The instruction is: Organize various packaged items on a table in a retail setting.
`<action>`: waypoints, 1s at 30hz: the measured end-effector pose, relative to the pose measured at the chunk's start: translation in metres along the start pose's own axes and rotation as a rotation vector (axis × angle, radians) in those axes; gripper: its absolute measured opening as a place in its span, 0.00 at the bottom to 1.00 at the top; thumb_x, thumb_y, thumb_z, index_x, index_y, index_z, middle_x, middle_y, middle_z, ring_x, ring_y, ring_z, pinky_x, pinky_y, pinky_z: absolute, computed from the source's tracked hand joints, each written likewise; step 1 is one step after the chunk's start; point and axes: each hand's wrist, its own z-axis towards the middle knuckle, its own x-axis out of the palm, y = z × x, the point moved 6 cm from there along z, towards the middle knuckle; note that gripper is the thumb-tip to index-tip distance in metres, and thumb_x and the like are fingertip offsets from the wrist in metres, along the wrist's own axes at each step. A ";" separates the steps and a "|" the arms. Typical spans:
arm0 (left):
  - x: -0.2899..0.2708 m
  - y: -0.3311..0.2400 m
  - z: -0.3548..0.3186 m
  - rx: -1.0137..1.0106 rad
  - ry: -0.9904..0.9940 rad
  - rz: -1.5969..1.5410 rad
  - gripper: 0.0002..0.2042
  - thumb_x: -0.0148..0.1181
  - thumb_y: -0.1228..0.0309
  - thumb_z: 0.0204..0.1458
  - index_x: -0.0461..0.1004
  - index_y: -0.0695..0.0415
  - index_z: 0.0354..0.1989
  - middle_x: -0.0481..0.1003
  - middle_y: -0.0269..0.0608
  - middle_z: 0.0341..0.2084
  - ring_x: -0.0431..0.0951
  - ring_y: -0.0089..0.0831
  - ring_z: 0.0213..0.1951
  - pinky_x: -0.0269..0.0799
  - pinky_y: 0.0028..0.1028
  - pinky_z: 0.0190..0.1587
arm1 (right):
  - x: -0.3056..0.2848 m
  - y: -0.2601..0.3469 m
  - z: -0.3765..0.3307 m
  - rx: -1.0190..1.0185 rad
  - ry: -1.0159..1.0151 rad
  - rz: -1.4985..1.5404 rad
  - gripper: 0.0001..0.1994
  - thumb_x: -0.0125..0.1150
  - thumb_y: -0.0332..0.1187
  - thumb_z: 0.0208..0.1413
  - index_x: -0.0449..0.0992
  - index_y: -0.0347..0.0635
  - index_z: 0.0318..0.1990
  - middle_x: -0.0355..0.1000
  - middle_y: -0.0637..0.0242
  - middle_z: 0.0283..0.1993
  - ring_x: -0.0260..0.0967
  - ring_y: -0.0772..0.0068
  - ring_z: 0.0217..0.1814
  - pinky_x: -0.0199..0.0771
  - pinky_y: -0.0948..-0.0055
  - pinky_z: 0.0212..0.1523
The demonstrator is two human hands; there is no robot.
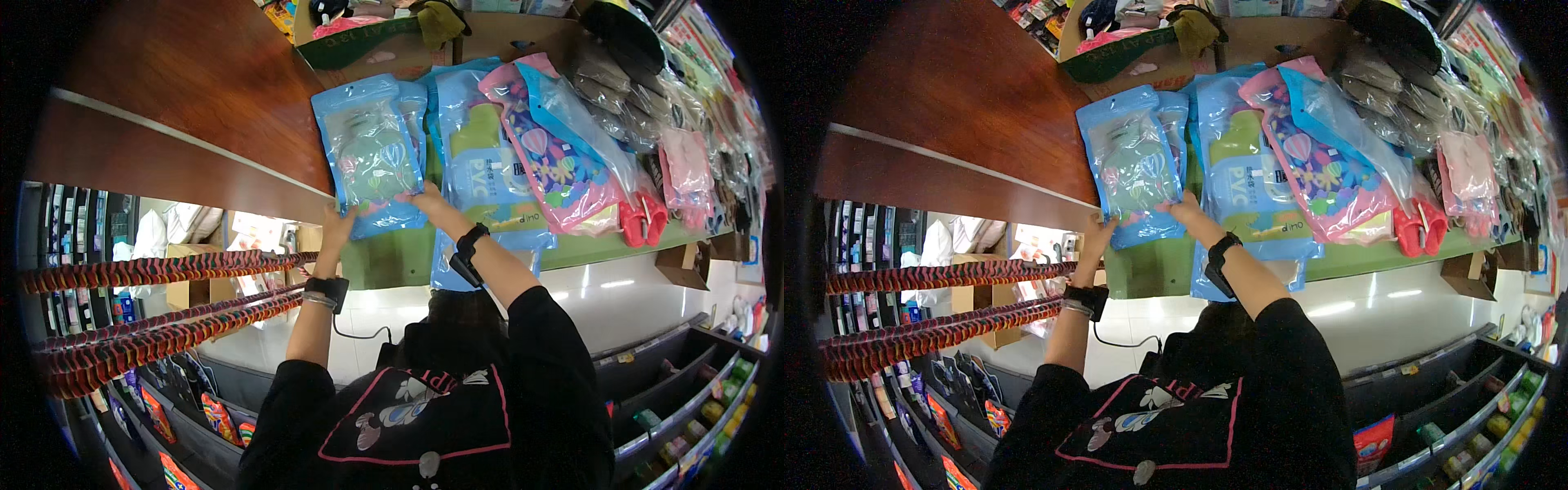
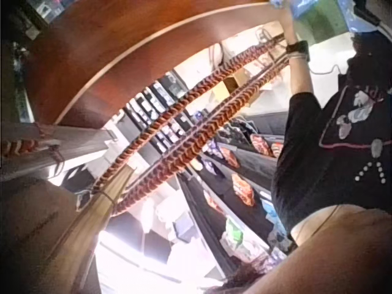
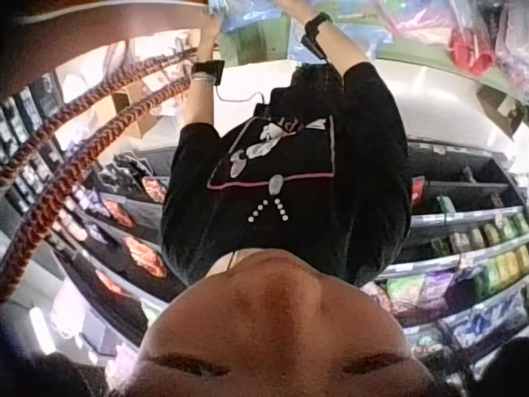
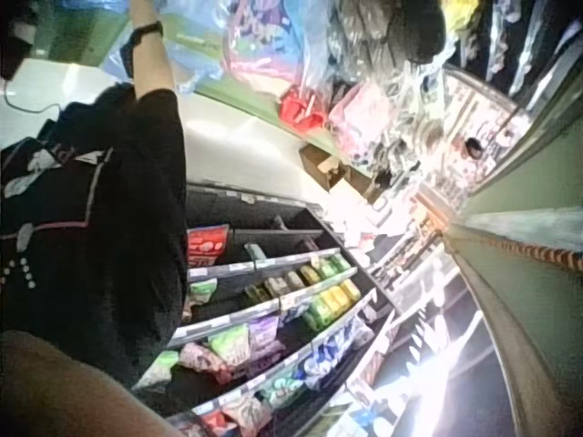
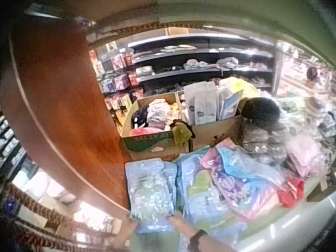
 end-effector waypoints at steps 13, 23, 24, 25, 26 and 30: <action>0.025 -0.092 -0.050 0.415 -0.035 0.697 0.38 0.62 0.76 0.37 0.52 0.42 0.60 0.48 0.62 0.55 0.51 0.58 0.56 0.55 0.44 0.55 | -0.005 0.013 0.057 -0.048 -0.286 -0.764 0.22 0.58 0.43 0.40 0.71 0.32 0.39 0.72 0.50 0.36 0.69 0.53 0.41 0.66 0.62 0.44; 0.012 -0.097 -0.035 0.495 -0.031 0.569 0.34 0.56 0.84 0.39 0.57 0.45 0.58 0.47 0.62 0.57 0.53 0.57 0.56 0.57 0.41 0.55 | -0.012 0.013 0.072 -0.040 -0.341 -0.263 0.21 0.63 0.42 0.39 0.72 0.34 0.37 0.72 0.59 0.35 0.69 0.68 0.37 0.68 0.70 0.37; 0.007 -0.093 -0.037 0.485 -0.039 0.577 0.34 0.56 0.84 0.39 0.57 0.45 0.58 0.47 0.62 0.57 0.53 0.57 0.56 0.57 0.41 0.55 | -0.001 0.009 0.075 0.018 -0.263 -0.161 0.21 0.65 0.41 0.39 0.72 0.35 0.39 0.71 0.62 0.37 0.68 0.70 0.37 0.67 0.71 0.38; 0.016 -0.097 -0.033 0.475 -0.012 0.542 0.35 0.56 0.84 0.40 0.56 0.45 0.58 0.46 0.62 0.57 0.52 0.57 0.57 0.56 0.40 0.56 | -0.016 0.006 0.084 0.013 -0.281 -0.158 0.21 0.65 0.41 0.39 0.72 0.35 0.39 0.71 0.62 0.37 0.68 0.70 0.37 0.67 0.71 0.38; 0.026 -0.100 -0.030 0.466 0.014 0.507 0.35 0.56 0.85 0.40 0.55 0.44 0.59 0.45 0.63 0.58 0.50 0.58 0.58 0.55 0.39 0.57 | -0.028 0.003 0.094 0.016 -0.230 -0.173 0.22 0.66 0.40 0.38 0.71 0.35 0.40 0.71 0.62 0.38 0.68 0.70 0.38 0.67 0.71 0.39; 0.024 -0.094 -0.034 0.453 0.002 0.495 0.34 0.57 0.84 0.40 0.55 0.47 0.59 0.44 0.63 0.58 0.50 0.57 0.59 0.55 0.39 0.57 | -0.015 0.002 0.093 -0.016 -0.251 -0.063 0.24 0.68 0.36 0.37 0.69 0.35 0.43 0.70 0.61 0.40 0.67 0.70 0.40 0.66 0.70 0.41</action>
